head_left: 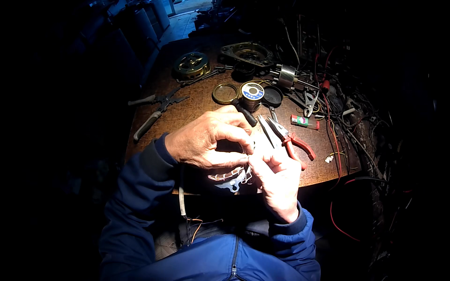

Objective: The person manipulates a cylindrical electrical component, likely a motor stator, using their hands and pliers. They carefully thread and adjust thin copper wires within the component's slots, occasionally using pliers to pull or secure the wires. The workspace is cluttered with tools and parts.

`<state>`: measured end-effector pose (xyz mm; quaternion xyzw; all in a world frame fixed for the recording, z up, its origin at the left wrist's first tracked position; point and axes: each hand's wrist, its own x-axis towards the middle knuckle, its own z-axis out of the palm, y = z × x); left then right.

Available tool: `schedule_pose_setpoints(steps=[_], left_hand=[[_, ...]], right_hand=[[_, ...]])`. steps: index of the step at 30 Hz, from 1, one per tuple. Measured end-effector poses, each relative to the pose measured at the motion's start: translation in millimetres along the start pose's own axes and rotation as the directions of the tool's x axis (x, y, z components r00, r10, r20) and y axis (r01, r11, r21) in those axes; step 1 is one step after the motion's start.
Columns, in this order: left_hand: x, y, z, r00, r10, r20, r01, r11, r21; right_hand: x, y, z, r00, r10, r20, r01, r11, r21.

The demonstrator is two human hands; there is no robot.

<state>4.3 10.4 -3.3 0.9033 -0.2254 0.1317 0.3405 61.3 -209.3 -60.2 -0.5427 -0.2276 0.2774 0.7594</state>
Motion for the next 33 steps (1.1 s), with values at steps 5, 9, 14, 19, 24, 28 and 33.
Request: schedule_pose_setpoints(steps=[5,9,14,19,24,28,33], left_hand=[[0.3,-2.0,0.9,1.0,0.002,-0.007,-0.002,1.0,-0.009],[-0.4,-2.0,0.7,1.0,0.002,-0.007,-0.002,1.0,-0.011],[1.1,-1.3,0.3,1.0,0.008,0.0,-0.008,1.0,-0.012],[0.5,0.7,-1.4,1.0,-0.006,0.003,0.006,1.0,-0.005],[1.6,-1.1,0.6,1.0,-0.001,0.001,0.001,1.0,-0.017],[-0.6,1.8,-0.9,1.0,-0.012,0.002,0.012,1.0,-0.003],[-0.5,0.8,-0.2,0.999,-0.035,0.011,0.035,0.999,-0.017]], right_hand=[[4.9,1.8,-6.5,0.999,0.036,-0.004,-0.036,0.999,-0.007],[6.2,5.1,-12.4,0.999,-0.048,0.01,0.049,0.997,-0.062],[3.2,19.2,-26.1,0.968,-0.241,0.067,0.249,0.901,-0.355],[6.6,19.2,-28.6,0.898,-0.406,0.168,0.427,0.712,-0.558],[2.7,19.9,-27.6,0.875,-0.464,0.141,0.456,0.687,-0.566],[0.5,10.8,-28.2,0.822,-0.518,0.237,0.517,0.504,-0.692],[4.6,13.5,-23.5,0.775,-0.575,0.261,0.554,0.422,-0.718]])
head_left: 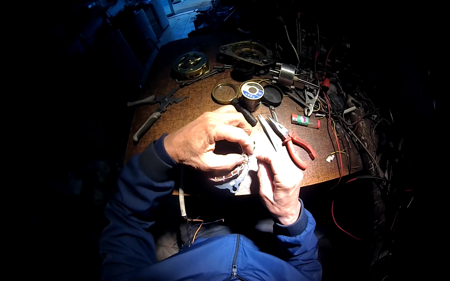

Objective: The person manipulates a cylindrical electrical component, likely a motor stator, using their hands and pliers. They carefully thread and adjust thin copper wires within the component's slots, occasionally using pliers to pull or secure the wires. The workspace is cluttered with tools and parts.

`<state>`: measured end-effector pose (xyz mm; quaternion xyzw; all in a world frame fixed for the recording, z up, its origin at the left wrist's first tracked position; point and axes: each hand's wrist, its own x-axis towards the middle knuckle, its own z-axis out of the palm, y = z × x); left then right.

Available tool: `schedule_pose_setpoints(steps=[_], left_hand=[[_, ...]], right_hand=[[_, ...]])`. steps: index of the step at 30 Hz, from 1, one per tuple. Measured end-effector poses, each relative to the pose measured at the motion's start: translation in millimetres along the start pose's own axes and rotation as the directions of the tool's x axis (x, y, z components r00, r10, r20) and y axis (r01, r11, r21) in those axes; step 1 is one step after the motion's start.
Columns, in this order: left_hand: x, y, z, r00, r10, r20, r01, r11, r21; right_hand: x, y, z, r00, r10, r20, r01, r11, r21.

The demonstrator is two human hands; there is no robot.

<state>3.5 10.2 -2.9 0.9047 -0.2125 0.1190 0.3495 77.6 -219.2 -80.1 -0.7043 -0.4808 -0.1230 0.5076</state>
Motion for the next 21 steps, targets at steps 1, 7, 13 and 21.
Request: schedule_pose_setpoints(steps=[1,7,13,21], left_hand=[[-0.1,-0.2,-0.1,1.0,-0.004,0.002,0.004,1.0,-0.002],[-0.8,1.3,-1.1,1.0,-0.013,0.012,0.013,1.0,0.0],[0.7,-1.3,0.1,1.0,0.013,0.008,-0.013,1.0,0.026],[0.9,0.5,-0.9,1.0,-0.012,0.013,0.011,1.0,0.015]], right_hand=[[0.4,-0.5,0.7,1.0,-0.006,0.002,0.006,1.0,-0.009],[0.9,-1.2,-0.6,1.0,-0.023,-0.014,0.022,0.999,-0.034],[-7.3,3.6,-3.0,0.935,0.345,0.082,-0.352,0.876,0.331],[-2.2,3.7,-17.9,0.844,0.482,0.238,-0.518,0.612,0.598]])
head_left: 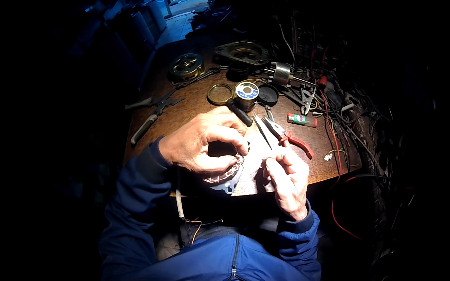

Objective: The person manipulates a cylindrical electrical component, likely a motor stator, using their hands and pliers. They carefully thread and adjust thin copper wires within the component's slots, occasionally using pliers to pull or secure the wires. The workspace is cluttered with tools and parts.

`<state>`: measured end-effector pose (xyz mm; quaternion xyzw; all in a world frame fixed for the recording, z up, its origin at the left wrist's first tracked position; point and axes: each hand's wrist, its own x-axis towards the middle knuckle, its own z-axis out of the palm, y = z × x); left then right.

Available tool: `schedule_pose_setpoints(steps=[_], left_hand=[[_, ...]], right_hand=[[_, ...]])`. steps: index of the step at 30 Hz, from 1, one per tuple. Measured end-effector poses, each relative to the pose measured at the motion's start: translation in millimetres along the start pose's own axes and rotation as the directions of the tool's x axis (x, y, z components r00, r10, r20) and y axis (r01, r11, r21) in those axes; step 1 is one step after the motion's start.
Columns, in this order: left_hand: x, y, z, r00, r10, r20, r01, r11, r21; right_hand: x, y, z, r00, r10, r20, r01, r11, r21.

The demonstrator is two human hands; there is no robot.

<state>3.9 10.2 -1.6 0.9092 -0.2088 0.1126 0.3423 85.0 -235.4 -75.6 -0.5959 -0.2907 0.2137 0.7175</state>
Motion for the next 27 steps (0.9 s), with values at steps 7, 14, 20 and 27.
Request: schedule_pose_setpoints(steps=[7,14,20,27], left_hand=[[1.4,2.6,-0.5,1.0,-0.016,0.001,0.016,1.0,0.0],[2.7,2.8,-1.5,1.0,-0.02,0.016,0.019,1.0,0.021],[3.3,2.1,-1.5,0.998,-0.043,0.036,0.042,0.999,0.018],[6.0,3.2,-3.4,0.996,-0.066,0.062,0.064,0.998,0.026]], right_hand=[[4.7,2.4,0.2,0.995,0.095,-0.001,-0.09,0.952,0.292],[9.5,10.4,-1.3,0.994,-0.056,-0.094,0.058,0.998,0.026],[17.3,6.1,0.8,0.993,0.09,0.081,-0.12,0.831,0.543],[26.7,12.9,5.2,0.95,0.016,0.312,-0.275,0.517,0.81]])
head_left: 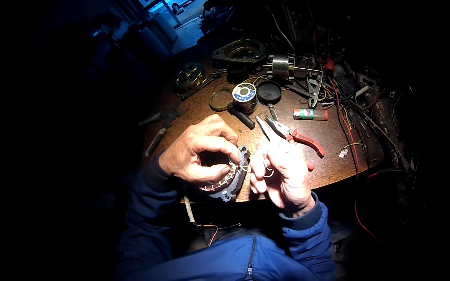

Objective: The person manipulates a cylindrical electrical component, likely a motor stator, using their hands and pliers. They carefully thread and adjust thin copper wires within the component's slots, occasionally using pliers to pull or secure the wires. The workspace is cluttered with tools and parts.

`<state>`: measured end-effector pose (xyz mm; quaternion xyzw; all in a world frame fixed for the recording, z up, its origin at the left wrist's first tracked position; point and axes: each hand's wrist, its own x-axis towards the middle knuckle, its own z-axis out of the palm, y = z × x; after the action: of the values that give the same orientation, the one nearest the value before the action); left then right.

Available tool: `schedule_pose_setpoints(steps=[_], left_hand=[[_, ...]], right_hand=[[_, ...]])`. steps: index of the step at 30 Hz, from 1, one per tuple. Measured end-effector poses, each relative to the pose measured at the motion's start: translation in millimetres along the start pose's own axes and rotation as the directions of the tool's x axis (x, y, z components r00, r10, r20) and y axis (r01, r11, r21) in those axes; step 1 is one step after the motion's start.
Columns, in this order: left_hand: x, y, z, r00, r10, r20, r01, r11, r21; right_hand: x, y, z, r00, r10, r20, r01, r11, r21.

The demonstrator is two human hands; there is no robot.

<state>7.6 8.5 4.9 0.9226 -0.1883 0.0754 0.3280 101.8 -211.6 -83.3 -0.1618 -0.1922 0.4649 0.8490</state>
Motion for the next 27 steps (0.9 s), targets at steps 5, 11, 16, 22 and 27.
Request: schedule_pose_setpoints(steps=[5,11,16,22,27], left_hand=[[-0.9,2.2,0.5,0.999,-0.034,0.0,0.034,0.999,-0.01],[0.6,3.7,0.8,0.999,-0.034,-0.004,0.034,0.999,-0.021],[1.5,3.6,1.4,0.999,-0.041,-0.005,0.041,0.999,-0.022],[0.5,-1.0,2.7,0.999,-0.031,-0.008,0.031,0.999,-0.031],[-0.6,-0.4,1.6,1.0,-0.025,-0.009,0.024,0.999,-0.03]], right_hand=[[0.3,-2.7,2.1,0.991,0.036,-0.13,-0.063,0.975,-0.215],[-7.1,-5.8,2.5,0.956,-0.243,-0.165,0.176,0.923,-0.341],[-15.8,-9.9,-4.3,0.498,-0.862,-0.093,0.382,0.315,-0.869],[-29.8,-8.9,21.5,0.84,-0.455,0.297,0.313,-0.041,-0.949],[-18.4,14.5,14.9,0.866,-0.441,0.236,0.284,0.043,-0.958]])
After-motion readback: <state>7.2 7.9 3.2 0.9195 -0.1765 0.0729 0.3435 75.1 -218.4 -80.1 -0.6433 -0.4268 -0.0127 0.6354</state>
